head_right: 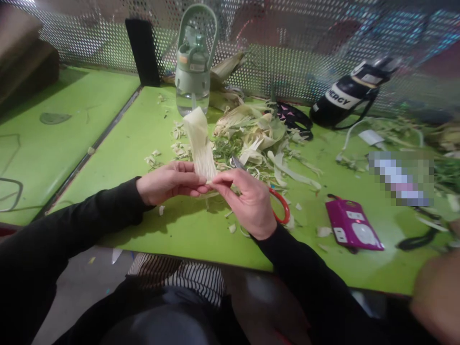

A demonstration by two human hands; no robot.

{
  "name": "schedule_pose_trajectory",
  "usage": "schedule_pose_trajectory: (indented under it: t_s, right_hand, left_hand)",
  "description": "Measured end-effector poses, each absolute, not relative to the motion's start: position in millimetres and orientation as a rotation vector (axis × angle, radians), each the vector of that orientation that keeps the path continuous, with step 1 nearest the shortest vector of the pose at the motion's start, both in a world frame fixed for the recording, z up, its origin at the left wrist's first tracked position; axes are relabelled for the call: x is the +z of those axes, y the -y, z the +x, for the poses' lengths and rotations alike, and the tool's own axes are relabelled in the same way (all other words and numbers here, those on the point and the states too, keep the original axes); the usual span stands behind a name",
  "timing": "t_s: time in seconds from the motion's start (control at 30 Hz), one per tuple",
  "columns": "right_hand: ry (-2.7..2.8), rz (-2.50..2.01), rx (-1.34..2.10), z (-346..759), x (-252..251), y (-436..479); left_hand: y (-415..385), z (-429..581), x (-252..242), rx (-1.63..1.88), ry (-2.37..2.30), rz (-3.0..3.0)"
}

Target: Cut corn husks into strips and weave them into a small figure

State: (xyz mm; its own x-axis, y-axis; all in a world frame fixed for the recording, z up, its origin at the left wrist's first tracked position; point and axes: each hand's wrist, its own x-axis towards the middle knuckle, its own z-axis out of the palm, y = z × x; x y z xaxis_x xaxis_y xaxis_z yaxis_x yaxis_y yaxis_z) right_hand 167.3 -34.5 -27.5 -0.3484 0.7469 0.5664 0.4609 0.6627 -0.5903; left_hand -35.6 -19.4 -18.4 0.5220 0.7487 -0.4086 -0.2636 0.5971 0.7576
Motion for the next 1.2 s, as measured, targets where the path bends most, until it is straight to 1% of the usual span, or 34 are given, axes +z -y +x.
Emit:
schedule_pose_trajectory:
  t_s: [0.17,0.37,0.6,0.97,1.2]
  right_hand:
    - [2.118,-0.939,0.338,170.6,-22.3,35.6]
    - [2.158,-0.988,0.151,168.0,-22.2,34.2]
    - [2.130,-0.982,0.103,166.2,-24.4,33.7]
    - [2.250,-0.811,0.023,172.5,-18.9,29.6]
    - [2.271,-0.758,-0.151,175.1,-21.3,28.2]
  left_hand:
    - [18.5,-40.8,-16.0,0.616,-0.745,0.715]
    - [23.5,-34.3,-22.9,0.756,-0.726,0.816]
    - [29.2,-25.3,-24.2,0.928,-0.809,1.060]
    - [29.2,-28.1,-14.3,0.884,-0.847,0.918]
    - [27.0,-28.5,-18.1,0.807,-0.841,0.843]
